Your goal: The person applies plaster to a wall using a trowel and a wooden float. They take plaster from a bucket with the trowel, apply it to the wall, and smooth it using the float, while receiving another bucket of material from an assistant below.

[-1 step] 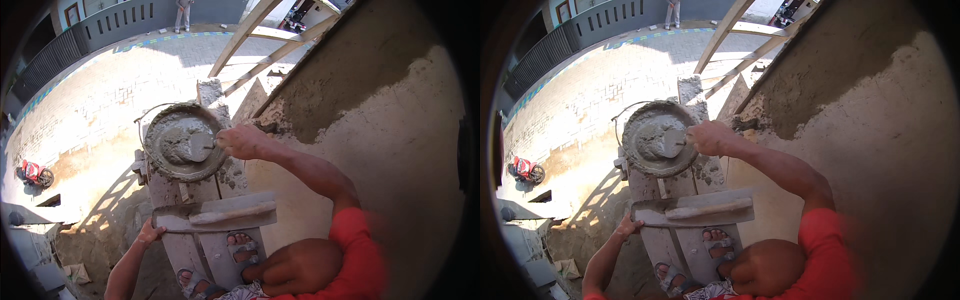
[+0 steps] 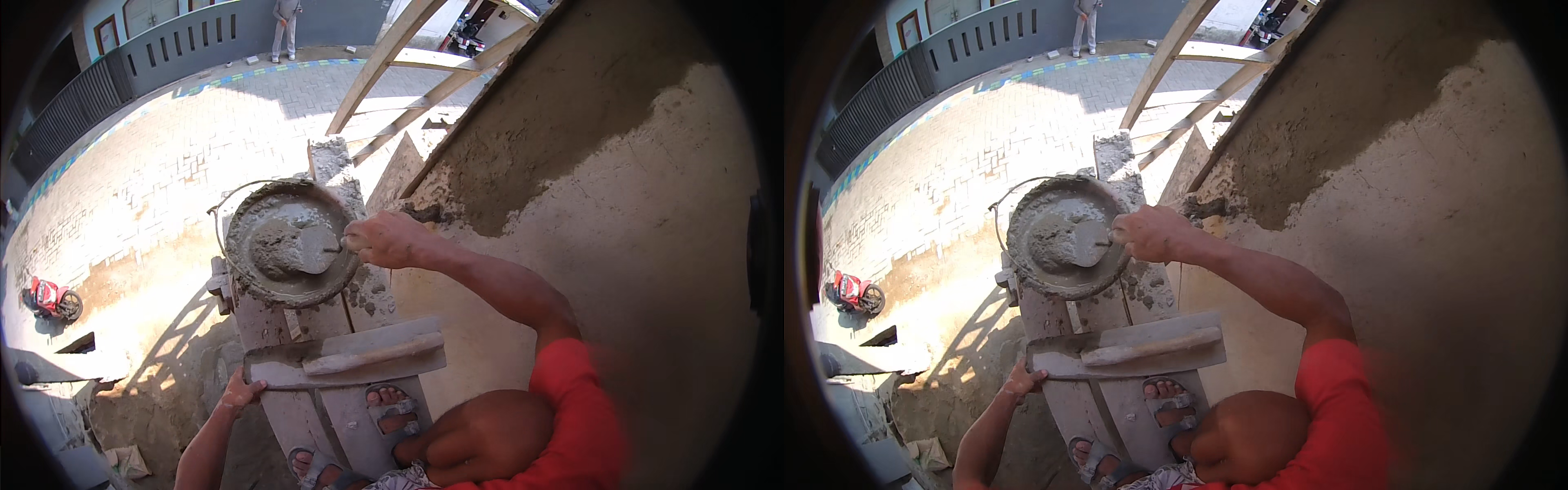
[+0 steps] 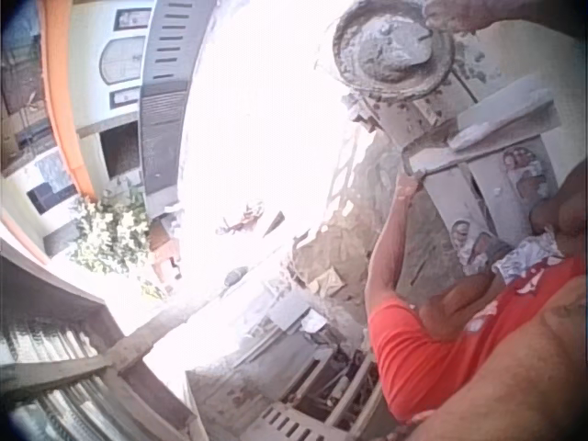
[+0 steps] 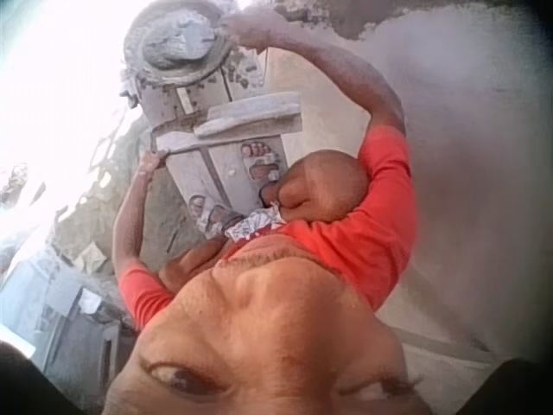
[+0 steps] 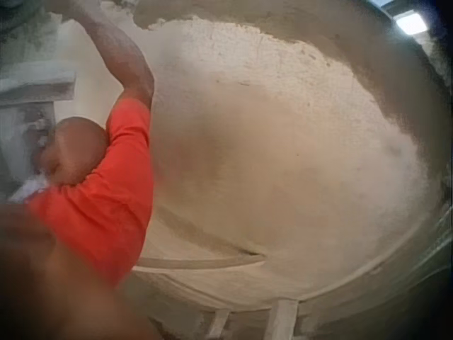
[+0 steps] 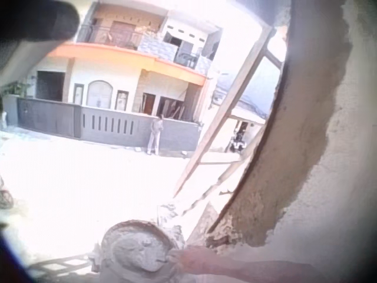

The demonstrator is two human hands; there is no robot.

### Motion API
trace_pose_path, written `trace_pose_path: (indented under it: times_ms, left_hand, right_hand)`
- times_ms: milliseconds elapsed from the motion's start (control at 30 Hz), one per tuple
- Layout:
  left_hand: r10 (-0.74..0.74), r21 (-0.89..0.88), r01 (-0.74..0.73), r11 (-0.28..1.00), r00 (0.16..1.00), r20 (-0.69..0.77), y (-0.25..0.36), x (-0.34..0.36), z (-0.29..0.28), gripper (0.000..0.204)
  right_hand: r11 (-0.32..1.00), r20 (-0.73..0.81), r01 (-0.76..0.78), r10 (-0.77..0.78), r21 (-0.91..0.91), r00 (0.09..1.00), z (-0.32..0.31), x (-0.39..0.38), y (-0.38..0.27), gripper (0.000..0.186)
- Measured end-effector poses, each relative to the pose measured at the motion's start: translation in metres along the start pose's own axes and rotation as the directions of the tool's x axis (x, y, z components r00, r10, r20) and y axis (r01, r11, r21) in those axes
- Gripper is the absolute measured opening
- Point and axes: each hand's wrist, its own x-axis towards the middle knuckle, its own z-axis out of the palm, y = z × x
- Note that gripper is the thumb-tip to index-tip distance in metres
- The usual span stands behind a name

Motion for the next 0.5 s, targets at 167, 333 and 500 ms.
trace_pose_path:
  times_ms: [167, 333, 500]
  left_hand:
    - [-0.038, 0.029, 0.036, 0.999, 0.997, 0.062, -0.008, 0.019, 0.007, 0.067]
    - [0.02, 0.047, -0.024, 0.999, 0.997, 0.076, -0.017, 0.026, -0.01, 0.058]
    - [-0.052, 0.029, 0.05, 0.998, 0.996, 0.073, -0.007, 0.024, -0.008, 0.059]
  right_hand:
    - [0.973, -0.268, -0.059, 0.12, 0.225, 0.956, 0.059, -0.035, 0.054, 0.043]
    - [0.962, -0.401, -0.016, 0.129, 0.273, 0.907, 0.067, -0.043, 0.047, 0.046]
    - [0.958, -0.346, -0.152, 0.232, 0.243, 0.909, 0.022, -0.081, 0.036, 0.047]
